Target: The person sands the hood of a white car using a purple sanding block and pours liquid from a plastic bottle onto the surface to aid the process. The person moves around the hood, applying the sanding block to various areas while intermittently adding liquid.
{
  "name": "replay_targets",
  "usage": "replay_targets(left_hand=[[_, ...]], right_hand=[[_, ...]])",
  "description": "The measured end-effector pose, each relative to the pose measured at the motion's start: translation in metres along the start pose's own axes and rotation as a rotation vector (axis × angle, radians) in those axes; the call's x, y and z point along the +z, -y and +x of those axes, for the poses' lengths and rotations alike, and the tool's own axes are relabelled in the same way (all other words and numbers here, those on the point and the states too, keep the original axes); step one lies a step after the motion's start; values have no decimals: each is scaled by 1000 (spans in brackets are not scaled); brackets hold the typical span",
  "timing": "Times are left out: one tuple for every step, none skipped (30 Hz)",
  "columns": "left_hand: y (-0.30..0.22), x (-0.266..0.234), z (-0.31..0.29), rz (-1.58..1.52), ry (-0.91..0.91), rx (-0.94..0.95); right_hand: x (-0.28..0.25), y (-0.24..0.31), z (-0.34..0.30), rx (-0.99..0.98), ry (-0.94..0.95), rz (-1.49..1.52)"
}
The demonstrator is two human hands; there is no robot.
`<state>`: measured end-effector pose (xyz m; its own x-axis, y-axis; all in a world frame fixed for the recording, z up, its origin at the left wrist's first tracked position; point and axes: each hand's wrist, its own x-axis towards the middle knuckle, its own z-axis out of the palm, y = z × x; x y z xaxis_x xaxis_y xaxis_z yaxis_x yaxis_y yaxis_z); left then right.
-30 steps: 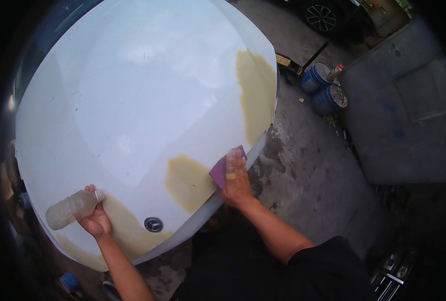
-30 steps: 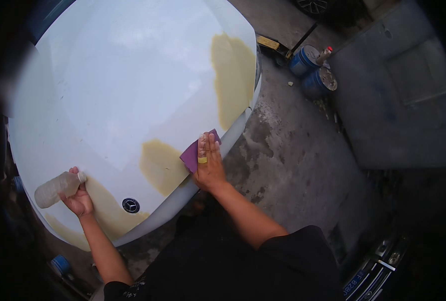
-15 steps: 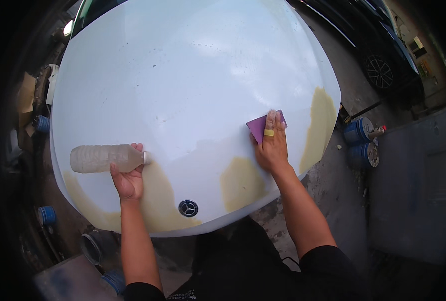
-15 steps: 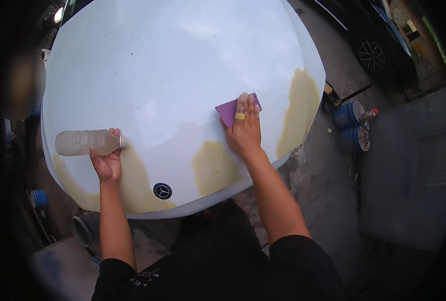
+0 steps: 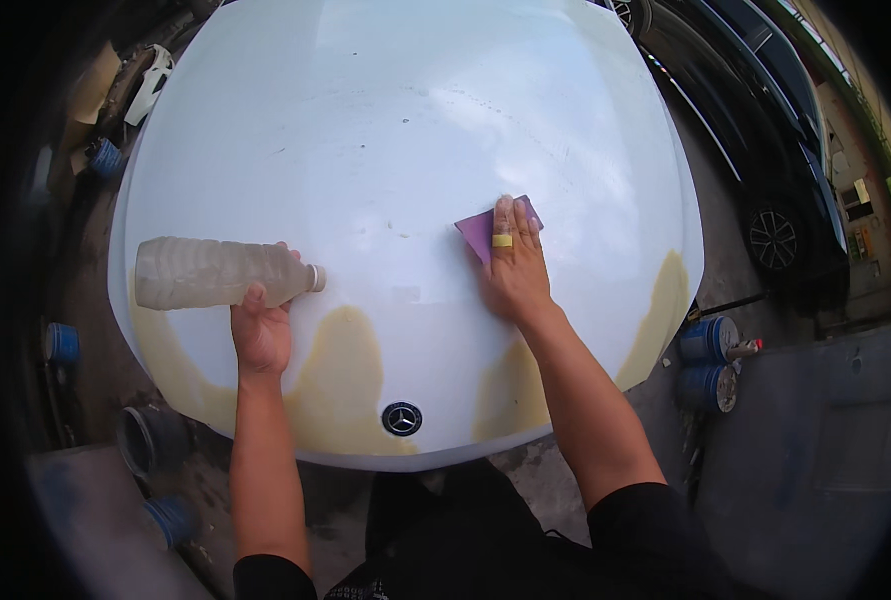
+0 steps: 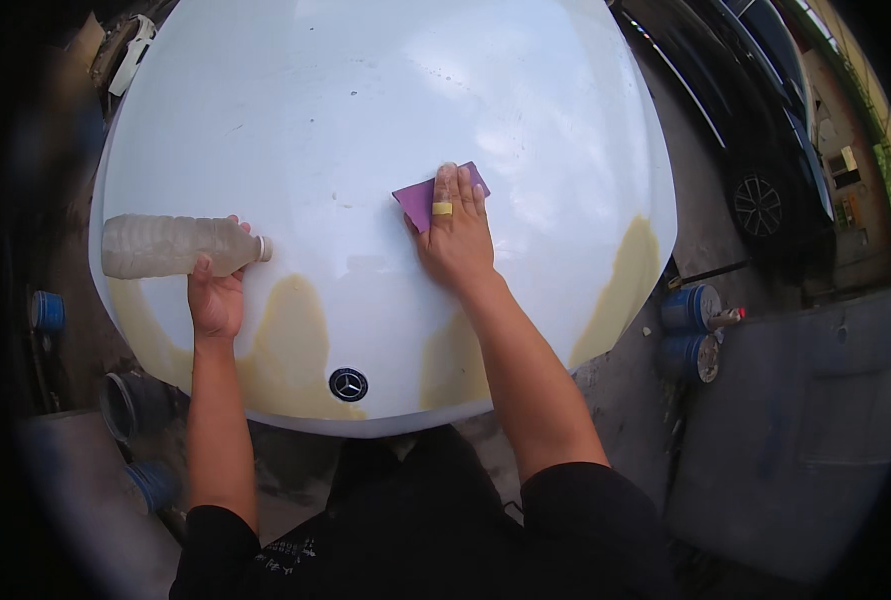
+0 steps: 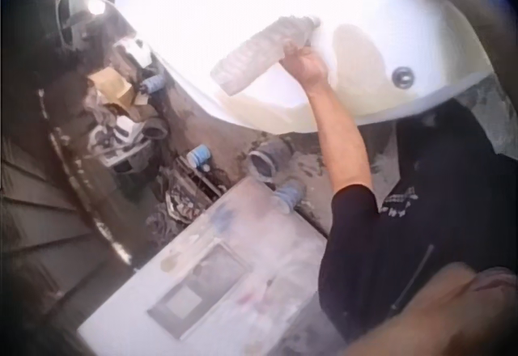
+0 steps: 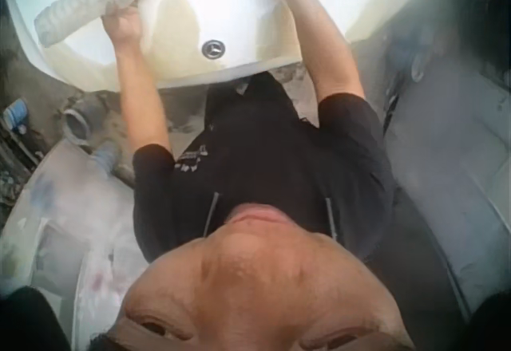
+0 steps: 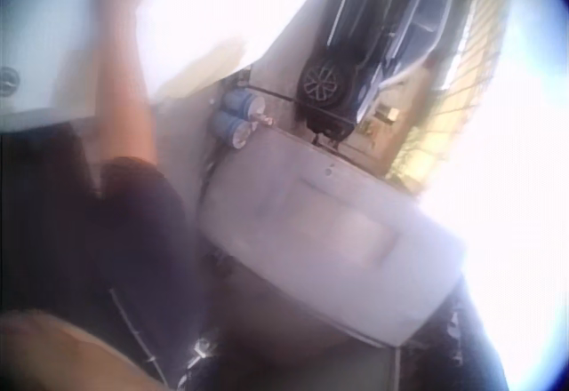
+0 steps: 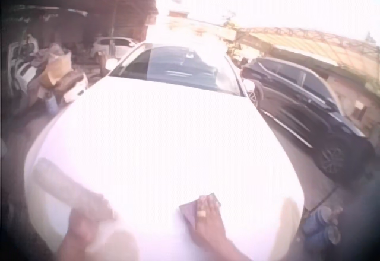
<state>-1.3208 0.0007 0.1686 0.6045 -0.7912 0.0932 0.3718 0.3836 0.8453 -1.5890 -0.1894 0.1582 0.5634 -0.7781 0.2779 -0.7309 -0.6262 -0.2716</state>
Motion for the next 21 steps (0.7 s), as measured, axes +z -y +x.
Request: replay_targets(left_hand=[[0,2,-1,36,-6,22],[0,-1,-1,45,-2,28],[0,-4,-1,50,1,35],[3,-7,0,46,5,36],[5,-11,0,13,11,43],[6,-18,-1,-15,10,58],[5,-23,0,-48,12,68],[3,-24,0,-54,3,83],[1,-23,1,-62,-10,99],[3,-19,1,-71,-12,95],[4,-19,0,-65,-32,104],[10,-17,3,-64,-47,121],[14,-17,6,-63,-56,128],[16,-21,7,-56,-68,146],[19,-26,8,-51,-81,165],[23,-28,8,-54,-92,182],[27,-33,10,-64,-122,203],[33,-38,11,-77,-151,223],[35,-41,12,-91,-182,246],[33,-44,13,-82,-165,271],[30,-45,12,-72,-146,298]], right_hand=[[12,18,7,-81,-24,6],[21,45,2,-190,2,56],[26,74,-15,-298,22,122],[33,89,-39,-355,71,210],[33,96,-65,-396,103,272],[29,96,-91,-404,164,215],[18,86,-104,-413,219,201],[14,68,-106,-382,194,183],[6,49,-91,-310,177,116],[9,24,-67,-253,52,71],[7,11,-35,-187,57,0],[7,9,-3,-106,46,-24],[12,17,20,-90,25,-26],[21,39,29,-165,-5,-33],[25,66,26,-247,21,7],[31,86,11,-340,69,63],[33,105,-13,-416,117,140],[34,111,-38,-473,159,194],[27,108,-62,-484,215,189],[18,99,-73,-498,271,191],[13,88,-69,-443,253,165]])
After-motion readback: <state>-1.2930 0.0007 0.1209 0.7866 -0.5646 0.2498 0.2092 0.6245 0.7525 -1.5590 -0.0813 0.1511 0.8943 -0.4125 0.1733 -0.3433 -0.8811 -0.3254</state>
